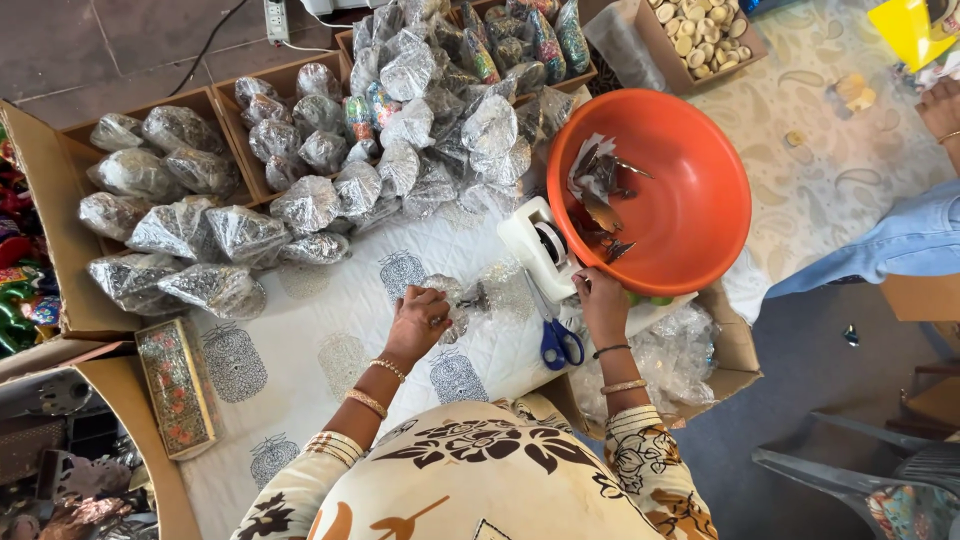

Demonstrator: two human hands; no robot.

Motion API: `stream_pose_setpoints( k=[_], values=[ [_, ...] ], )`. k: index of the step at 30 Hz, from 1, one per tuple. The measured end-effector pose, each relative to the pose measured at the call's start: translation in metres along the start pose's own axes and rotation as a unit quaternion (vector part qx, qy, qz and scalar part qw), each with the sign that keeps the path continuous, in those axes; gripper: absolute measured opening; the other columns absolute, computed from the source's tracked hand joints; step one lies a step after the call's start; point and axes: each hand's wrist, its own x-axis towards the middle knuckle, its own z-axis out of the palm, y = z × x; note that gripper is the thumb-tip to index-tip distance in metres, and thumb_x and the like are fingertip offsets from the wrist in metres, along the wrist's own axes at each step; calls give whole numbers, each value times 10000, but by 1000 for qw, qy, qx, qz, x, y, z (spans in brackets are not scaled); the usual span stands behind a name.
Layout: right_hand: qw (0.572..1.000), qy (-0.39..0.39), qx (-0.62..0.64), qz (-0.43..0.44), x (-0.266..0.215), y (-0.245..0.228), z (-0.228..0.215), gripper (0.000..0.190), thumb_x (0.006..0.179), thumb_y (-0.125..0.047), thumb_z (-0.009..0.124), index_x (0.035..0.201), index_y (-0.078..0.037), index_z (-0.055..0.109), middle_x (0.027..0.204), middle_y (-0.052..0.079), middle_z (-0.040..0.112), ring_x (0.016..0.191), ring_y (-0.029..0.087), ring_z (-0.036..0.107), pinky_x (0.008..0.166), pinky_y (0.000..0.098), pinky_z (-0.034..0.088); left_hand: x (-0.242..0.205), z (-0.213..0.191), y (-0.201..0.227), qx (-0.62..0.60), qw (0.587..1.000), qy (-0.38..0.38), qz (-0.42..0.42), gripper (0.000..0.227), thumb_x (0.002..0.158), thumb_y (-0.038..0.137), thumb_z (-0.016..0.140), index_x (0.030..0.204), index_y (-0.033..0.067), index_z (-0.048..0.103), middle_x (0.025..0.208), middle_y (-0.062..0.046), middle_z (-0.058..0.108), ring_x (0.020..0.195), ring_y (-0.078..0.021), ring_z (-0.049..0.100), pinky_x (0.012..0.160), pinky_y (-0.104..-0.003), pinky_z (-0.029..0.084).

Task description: Wrapping small decorative metal items in bubble wrap and securing them with tape.

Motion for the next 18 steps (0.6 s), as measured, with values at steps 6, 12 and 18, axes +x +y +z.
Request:
stream_pose_setpoints(
  k=[6, 12, 18],
  values=[
    [996, 43, 27, -69, 0, 5, -7, 165, 874, -220, 782, 907, -65, 733, 898, 112, 689, 727, 304, 665, 648, 420, 504, 2, -7, 4, -4, 1000, -13, -17, 181, 732, 177, 851, 880, 129, 759, 1227, 42, 688, 1188, -244, 524, 1066, -484, 437],
    [985, 68, 131, -95, 2, 26, 2, 109, 928, -59, 749, 937, 24, 679, 891, 121, 658, 732, 226, 663, 675, 344, 516, 6, -9, 4, 12, 999, -32, -21, 175, 732, 187, 857, 845, 115, 744, 1208, 44, 684, 1182, -241, 522, 1038, -481, 451],
    [940, -19, 340, -8, 3, 74, 32, 52, 956, -19, 681, 1002, 3, 674, 812, 43, 681, 741, 41, 601, 651, 216, 501, 5, -8, 1, 3, 999, -31, -24, 186, 728, 196, 859, 843, 114, 738, 1196, 59, 684, 1156, -234, 528, 1060, -469, 454]
  ],
)
